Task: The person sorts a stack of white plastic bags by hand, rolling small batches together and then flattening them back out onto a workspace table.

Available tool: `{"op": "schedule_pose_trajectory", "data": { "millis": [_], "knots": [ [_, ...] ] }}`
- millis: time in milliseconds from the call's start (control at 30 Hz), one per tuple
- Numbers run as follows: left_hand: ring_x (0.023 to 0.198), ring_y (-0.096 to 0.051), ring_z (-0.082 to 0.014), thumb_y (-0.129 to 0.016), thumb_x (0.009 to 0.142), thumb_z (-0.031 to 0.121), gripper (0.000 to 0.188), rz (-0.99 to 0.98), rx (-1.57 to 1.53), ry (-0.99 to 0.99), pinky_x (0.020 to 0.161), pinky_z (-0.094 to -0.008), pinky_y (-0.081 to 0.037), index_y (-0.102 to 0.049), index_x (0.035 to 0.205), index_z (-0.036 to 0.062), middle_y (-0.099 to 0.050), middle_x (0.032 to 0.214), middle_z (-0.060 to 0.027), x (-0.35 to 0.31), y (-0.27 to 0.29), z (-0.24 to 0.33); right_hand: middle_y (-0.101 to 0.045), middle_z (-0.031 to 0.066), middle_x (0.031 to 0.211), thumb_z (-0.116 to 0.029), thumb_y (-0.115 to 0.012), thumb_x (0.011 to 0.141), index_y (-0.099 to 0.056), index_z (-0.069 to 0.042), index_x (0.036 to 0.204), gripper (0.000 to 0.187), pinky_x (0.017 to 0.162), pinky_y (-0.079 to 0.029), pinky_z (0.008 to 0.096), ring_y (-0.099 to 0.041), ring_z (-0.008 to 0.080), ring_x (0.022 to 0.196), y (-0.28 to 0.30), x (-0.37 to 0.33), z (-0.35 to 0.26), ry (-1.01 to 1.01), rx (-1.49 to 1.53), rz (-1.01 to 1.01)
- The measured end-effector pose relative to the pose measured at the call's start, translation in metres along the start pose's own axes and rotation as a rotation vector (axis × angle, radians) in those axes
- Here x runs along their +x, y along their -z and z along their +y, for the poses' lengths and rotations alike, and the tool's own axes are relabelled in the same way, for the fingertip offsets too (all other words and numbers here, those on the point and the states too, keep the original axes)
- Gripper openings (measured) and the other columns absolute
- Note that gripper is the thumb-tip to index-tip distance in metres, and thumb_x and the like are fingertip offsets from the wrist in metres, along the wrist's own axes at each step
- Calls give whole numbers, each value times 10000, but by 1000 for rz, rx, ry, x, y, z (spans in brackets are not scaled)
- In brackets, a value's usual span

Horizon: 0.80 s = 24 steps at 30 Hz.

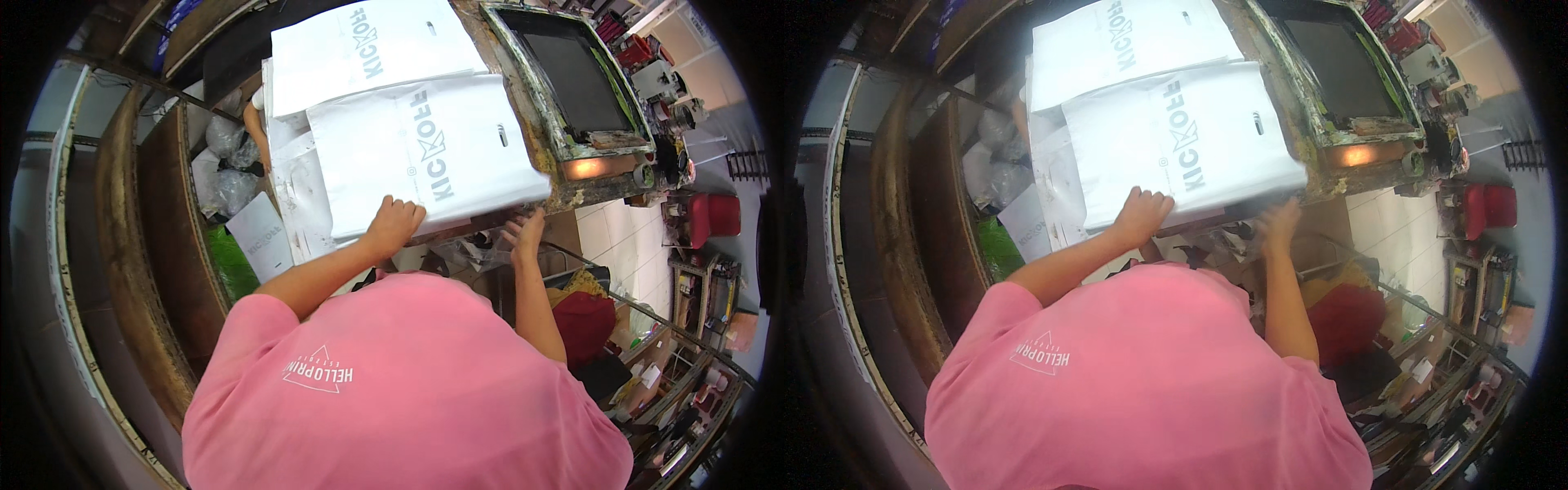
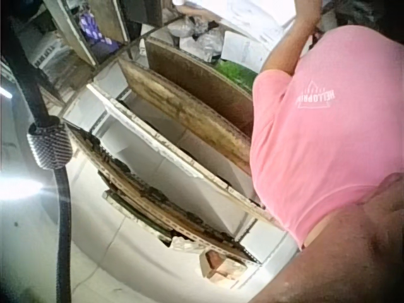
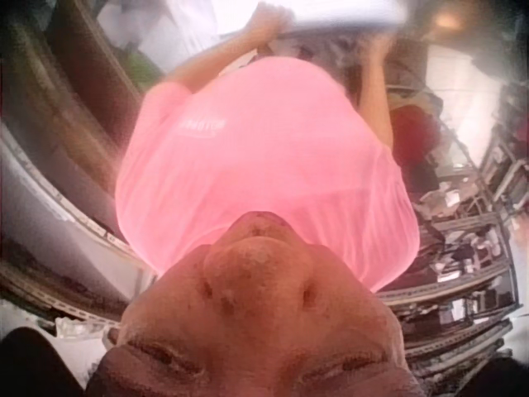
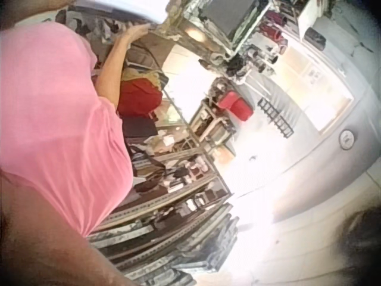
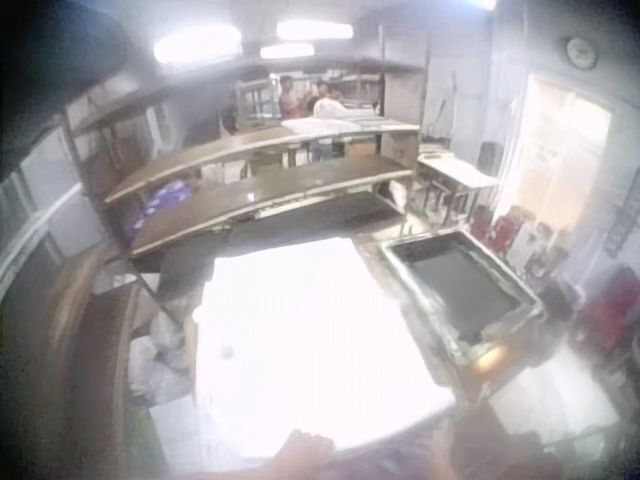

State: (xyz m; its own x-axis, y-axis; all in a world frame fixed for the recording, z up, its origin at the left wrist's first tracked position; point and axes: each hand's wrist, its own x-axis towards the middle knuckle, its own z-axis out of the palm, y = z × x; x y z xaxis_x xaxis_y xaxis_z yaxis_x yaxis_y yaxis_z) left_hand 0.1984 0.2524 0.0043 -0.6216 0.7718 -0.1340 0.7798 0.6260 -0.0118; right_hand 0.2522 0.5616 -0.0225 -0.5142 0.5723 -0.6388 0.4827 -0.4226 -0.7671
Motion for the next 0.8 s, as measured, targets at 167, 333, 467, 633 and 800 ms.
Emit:
{"op": "schedule_pose_trajectory", "data": {
  "millis": [167, 333, 467, 633, 800],
  "knots": [
    [915, -559, -255, -699, 752, 189, 512, 219, 93, 77, 829, -425, -446, -603, 1229, 30, -579, 1013, -98, -13, -44, 29, -563, 345, 1287, -556, -547, 996, -488, 117, 1330, 754, 1059, -428, 547, -568, 485, 1190, 13, 35, -28, 652, -935, 319],
    [1066, -599, -352, -687, 895, 273, 579, 69, -391, 178, 947, -420, -469, -565, 1354, -59, -607, 1185, -225, -24, -5, 12, -559, 367, 1318, -555, -679, 924, -503, 127, 1349, 823, 1098, -406, 546, -533, 492, 1256, 0, 109, -52, 960, -1231, 115],
    [1207, -611, -383, -756, 901, 415, 684, 563, -521, 924, 1035, -477, -484, -578, 1326, -91, -610, 1276, -314, -43, -41, -77, -505, 382, 1406, -547, -739, 880, -452, 117, 1426, 906, 1123, -400, 543, -492, 498, 1330, -29, 151, -66, 823, -1293, -86],
    [928, -731, -377, -862, 760, 433, 661, 26, -968, 1253, 786, -455, -587, -700, 1052, -138, -725, 1060, -298, -66, -52, -145, -582, 393, 1315, -582, -829, 780, -485, 159, 1369, 1008, 1075, -462, 506, -574, 498, 1251, -56, 154, -80, 744, -1365, -135],
    [729, -735, -324, -935, 622, 373, 673, 64, -1004, 1339, 613, -402, -580, -713, 971, -158, -744, 893, -229, -38, -60, -137, -664, 317, 1248, -558, -922, 660, -520, 140, 1337, 1052, 965, -542, 460, -679, 412, 1147, -56, 163, -93, 559, -1187, -215]
  ]
}}
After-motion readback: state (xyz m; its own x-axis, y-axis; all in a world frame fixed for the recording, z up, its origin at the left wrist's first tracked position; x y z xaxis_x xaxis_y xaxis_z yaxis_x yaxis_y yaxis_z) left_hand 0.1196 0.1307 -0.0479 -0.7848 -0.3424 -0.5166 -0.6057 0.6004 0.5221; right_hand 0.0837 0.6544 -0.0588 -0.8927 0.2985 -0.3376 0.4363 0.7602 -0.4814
